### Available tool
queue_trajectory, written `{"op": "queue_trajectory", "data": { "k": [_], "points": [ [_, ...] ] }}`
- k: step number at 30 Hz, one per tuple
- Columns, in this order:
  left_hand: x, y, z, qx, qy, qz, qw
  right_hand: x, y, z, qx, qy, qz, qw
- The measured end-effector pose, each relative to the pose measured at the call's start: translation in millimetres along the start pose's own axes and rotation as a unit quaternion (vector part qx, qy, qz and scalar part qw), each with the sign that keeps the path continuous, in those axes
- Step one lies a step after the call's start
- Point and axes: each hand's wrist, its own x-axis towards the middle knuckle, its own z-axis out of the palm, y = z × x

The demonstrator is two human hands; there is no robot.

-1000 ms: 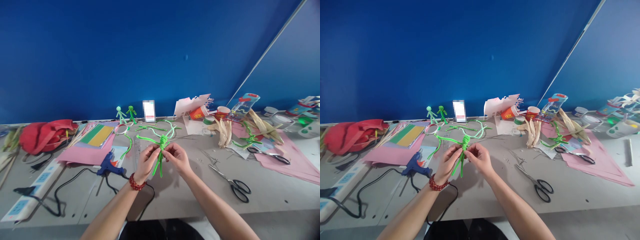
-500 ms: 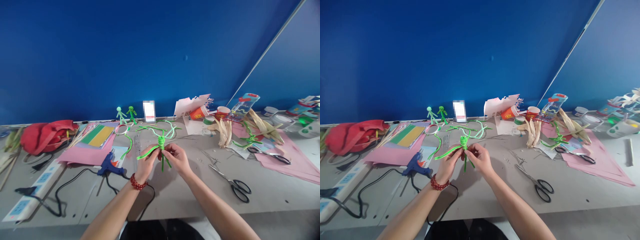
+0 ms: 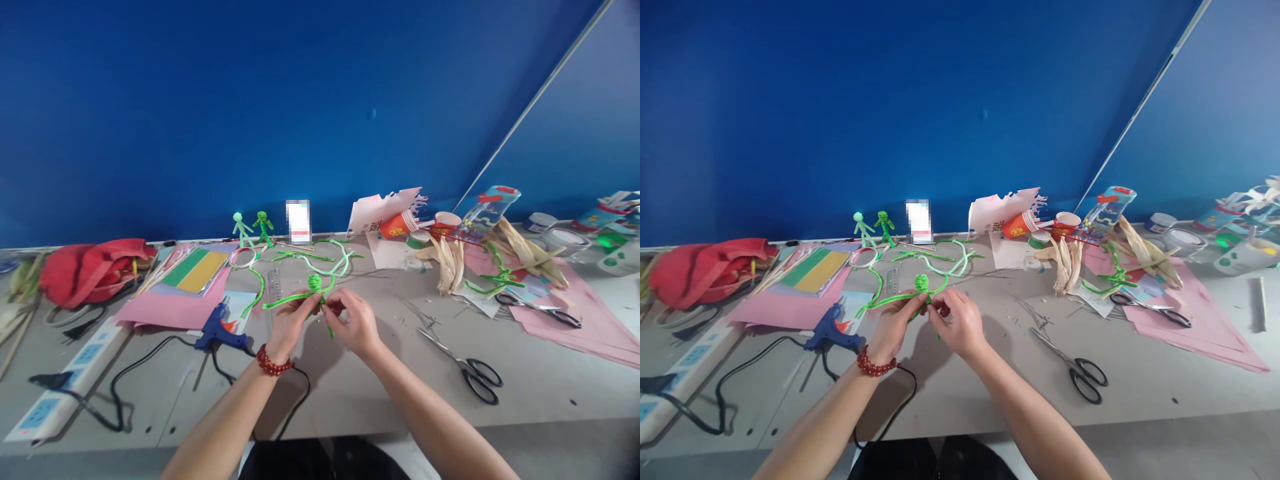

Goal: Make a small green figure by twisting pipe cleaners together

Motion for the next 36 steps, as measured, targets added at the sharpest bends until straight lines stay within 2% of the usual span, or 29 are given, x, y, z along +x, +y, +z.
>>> {"op": "queue_trajectory", "data": {
  "k": [3, 6, 9, 12, 19, 25, 30, 36],
  "points": [
    [0.1, 2.3, 1.8, -0.034, 0.002, -0.020, 0.999, 2.1, -2.4, -3.3, -0.073, 0.010, -0.103, 0.992],
    [-0.8, 2.6, 4.0, -0.046, 0.002, -0.025, 0.999, 1.7, -3.8, -4.2, -0.163, -0.003, -0.183, 0.969],
    [-0.5, 0.6, 5.0, -0.061, 0.009, -0.023, 0.998, -0.6, -5.6, -2.2, -0.255, -0.005, -0.204, 0.945],
    [0.9, -1.9, 4.7, -0.063, 0.022, -0.014, 0.998, -2.3, -7.7, 0.6, -0.294, 0.005, -0.202, 0.934],
    [-0.4, -4.6, 2.9, -0.078, -0.009, -0.025, 0.997, -2.5, -8.0, 2.5, -0.298, 0.036, -0.206, 0.931],
    [-2.5, -4.9, 3.7, -0.081, -0.012, -0.036, 0.996, -2.0, -7.1, 3.6, -0.298, 0.053, -0.206, 0.930],
    [-6.3, -0.1, 7.2, -0.133, -0.009, -0.060, 0.989, -2.9, -4.7, -0.4, -0.256, 0.077, -0.245, 0.932],
    [-12.8, 7.8, 8.9, -0.164, -0.028, -0.031, 0.985, -3.7, -2.5, -6.5, -0.194, 0.072, -0.283, 0.937]
  ]
}}
